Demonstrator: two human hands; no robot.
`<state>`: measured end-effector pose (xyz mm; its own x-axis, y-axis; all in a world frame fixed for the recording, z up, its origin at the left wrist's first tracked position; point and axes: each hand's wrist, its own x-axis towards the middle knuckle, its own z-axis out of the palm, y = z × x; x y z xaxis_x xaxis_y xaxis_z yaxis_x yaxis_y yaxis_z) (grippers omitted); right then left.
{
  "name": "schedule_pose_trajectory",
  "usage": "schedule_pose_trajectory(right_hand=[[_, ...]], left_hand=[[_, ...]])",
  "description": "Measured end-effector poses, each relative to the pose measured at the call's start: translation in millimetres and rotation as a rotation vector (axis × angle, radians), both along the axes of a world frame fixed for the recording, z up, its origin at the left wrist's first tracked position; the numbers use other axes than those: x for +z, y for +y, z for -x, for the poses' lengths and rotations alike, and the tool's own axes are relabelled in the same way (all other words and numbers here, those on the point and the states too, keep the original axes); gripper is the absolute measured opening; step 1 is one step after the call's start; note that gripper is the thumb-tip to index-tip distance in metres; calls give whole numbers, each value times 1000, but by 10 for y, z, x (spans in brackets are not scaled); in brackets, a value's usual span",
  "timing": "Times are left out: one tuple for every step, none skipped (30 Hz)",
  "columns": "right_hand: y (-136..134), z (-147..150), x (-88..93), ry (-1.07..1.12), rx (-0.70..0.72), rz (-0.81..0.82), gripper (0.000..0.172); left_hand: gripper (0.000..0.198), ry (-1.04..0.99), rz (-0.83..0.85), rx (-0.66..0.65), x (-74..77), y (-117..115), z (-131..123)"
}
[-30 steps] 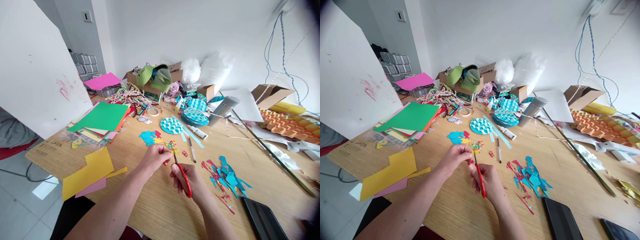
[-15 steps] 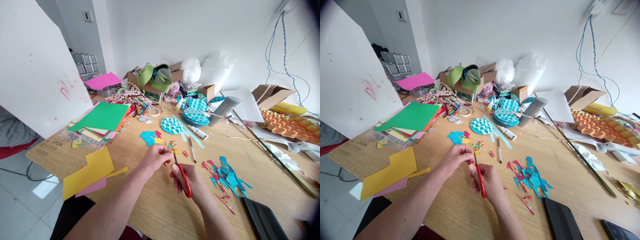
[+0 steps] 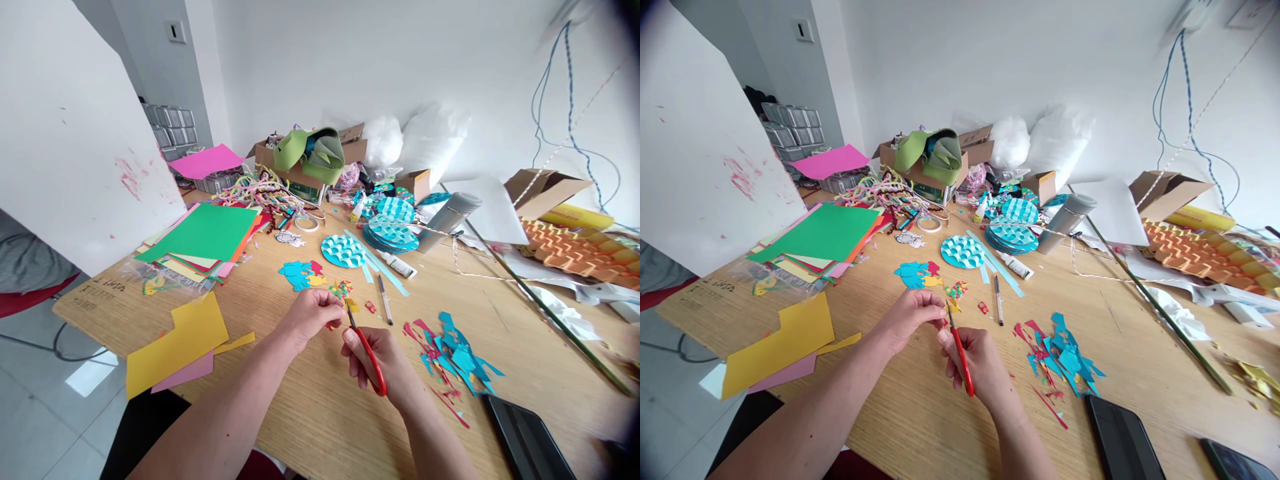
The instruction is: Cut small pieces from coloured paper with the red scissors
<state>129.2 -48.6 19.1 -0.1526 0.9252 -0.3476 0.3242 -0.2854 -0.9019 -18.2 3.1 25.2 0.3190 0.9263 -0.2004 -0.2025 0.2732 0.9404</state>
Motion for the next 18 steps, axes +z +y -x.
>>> schedule_pose_trajectory(right_hand=[[0,-1,-1,4,0,-1,51],[-1,-3,-4,7,-1,1,50],[0,-5,-9,10,0,2,50],[0,-7,-15,11,2,2,50],[1,-9,-21,12,2,3,50],[3,-11,-29,15,3,4,49],[5,-12,-35,18,7,7,49],[6,-13,-41,21,11,9,49],[8,-14,-46,21,15,8,49],[8,-16,-49,20,19,6,50],[8,-18,-51,17,22,3,50],[7,-21,-52,14,25,0,50],[5,-25,-52,13,28,-2,51],[3,-29,-53,16,33,-5,51],[2,-34,-54,25,41,-8,51],[1,-38,-57,35,49,-13,50],[1,-42,-60,47,56,-17,49],[2,-44,-63,56,60,-22,49]], left_hand=[[13,-4,5,6,0,1,1],[14,-9,9,11,-1,2,2],[14,-15,12,15,-2,4,2],[14,-20,14,17,-5,6,3],[15,-24,16,18,-8,8,4],[15,-26,18,20,-10,11,4],[15,-27,18,23,-13,13,5],[15,-25,17,25,-14,16,6],[15,-23,17,26,-15,18,6],[15,-21,17,26,-15,20,7],[15,-18,17,25,-14,20,7],[14,-15,16,23,-12,20,7],[14,-10,14,20,-11,19,7],[13,-5,11,16,-8,18,6],[13,0,8,12,-5,16,5],[13,5,6,7,-2,15,4],[13,10,7,4,2,14,2],[13,14,10,2,6,13,1]])
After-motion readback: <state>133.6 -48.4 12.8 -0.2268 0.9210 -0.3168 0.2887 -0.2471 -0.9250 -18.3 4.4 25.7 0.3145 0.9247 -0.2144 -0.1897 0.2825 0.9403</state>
